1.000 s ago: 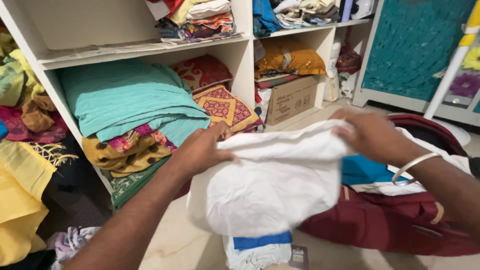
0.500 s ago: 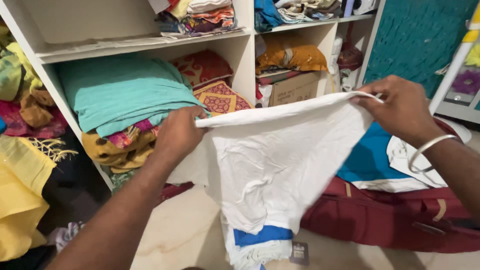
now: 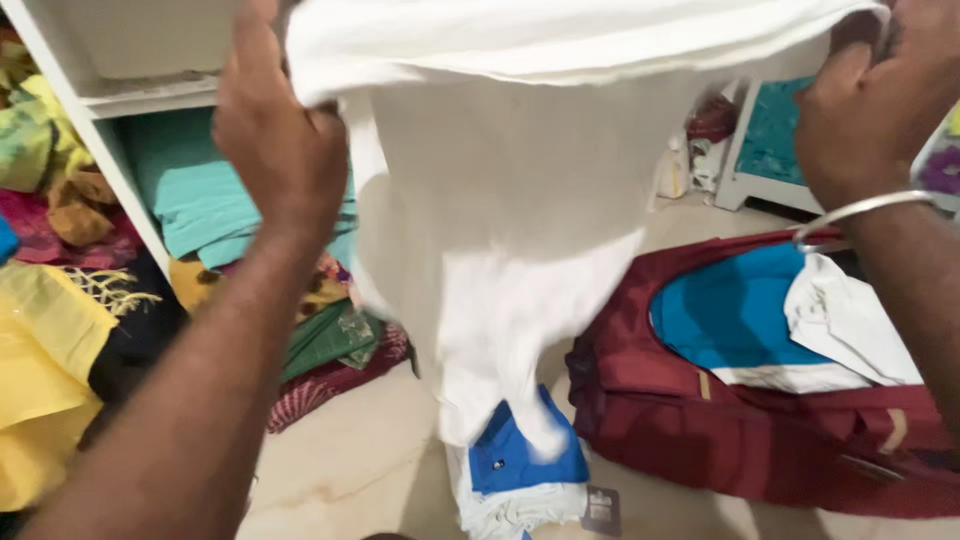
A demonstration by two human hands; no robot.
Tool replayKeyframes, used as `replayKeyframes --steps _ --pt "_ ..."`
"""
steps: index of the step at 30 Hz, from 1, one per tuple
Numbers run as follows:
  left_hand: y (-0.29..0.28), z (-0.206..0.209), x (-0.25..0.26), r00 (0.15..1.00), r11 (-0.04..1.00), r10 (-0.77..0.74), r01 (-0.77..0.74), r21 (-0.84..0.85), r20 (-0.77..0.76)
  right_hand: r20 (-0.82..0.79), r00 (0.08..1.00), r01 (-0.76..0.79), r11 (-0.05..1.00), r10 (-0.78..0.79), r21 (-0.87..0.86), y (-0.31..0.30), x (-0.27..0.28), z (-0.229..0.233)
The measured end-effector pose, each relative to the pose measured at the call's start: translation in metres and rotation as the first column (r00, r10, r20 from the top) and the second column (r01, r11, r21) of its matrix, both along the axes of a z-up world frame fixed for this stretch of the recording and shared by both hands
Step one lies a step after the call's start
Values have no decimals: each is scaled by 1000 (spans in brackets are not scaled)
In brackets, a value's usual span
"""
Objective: The person folds various pieces of clothing, including white t-shirts and blue shirts, and places them into a red suitcase. The person repeatedly picks up clothes from a pile on the floor, folds them, and arranges them inside the open suitcase.
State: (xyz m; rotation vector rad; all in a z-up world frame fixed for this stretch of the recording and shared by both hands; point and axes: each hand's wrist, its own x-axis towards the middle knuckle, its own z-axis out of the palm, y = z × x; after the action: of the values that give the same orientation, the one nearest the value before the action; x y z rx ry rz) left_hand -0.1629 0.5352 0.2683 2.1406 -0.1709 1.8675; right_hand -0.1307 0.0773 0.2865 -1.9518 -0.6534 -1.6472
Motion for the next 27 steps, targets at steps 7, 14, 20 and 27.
replayKeyframes --steps 7,14,20,27 --pt "56 -126 -19 299 899 396 66 433 -868 -705 576 -204 762 -415 -615 14 6 -77" --pt "67 -109 -10 424 991 131 -89 103 -896 -812 565 -181 938 -146 -295 5 24 -92" --pt "74 -78 -10 440 957 -245 -32 -288 -864 -889 237 -250 909 392 334 -1 30 -85" --pt "36 -63 -25 395 898 -406 4 -440 -824 -914 173 -214 920 367 329 27 21 -87"
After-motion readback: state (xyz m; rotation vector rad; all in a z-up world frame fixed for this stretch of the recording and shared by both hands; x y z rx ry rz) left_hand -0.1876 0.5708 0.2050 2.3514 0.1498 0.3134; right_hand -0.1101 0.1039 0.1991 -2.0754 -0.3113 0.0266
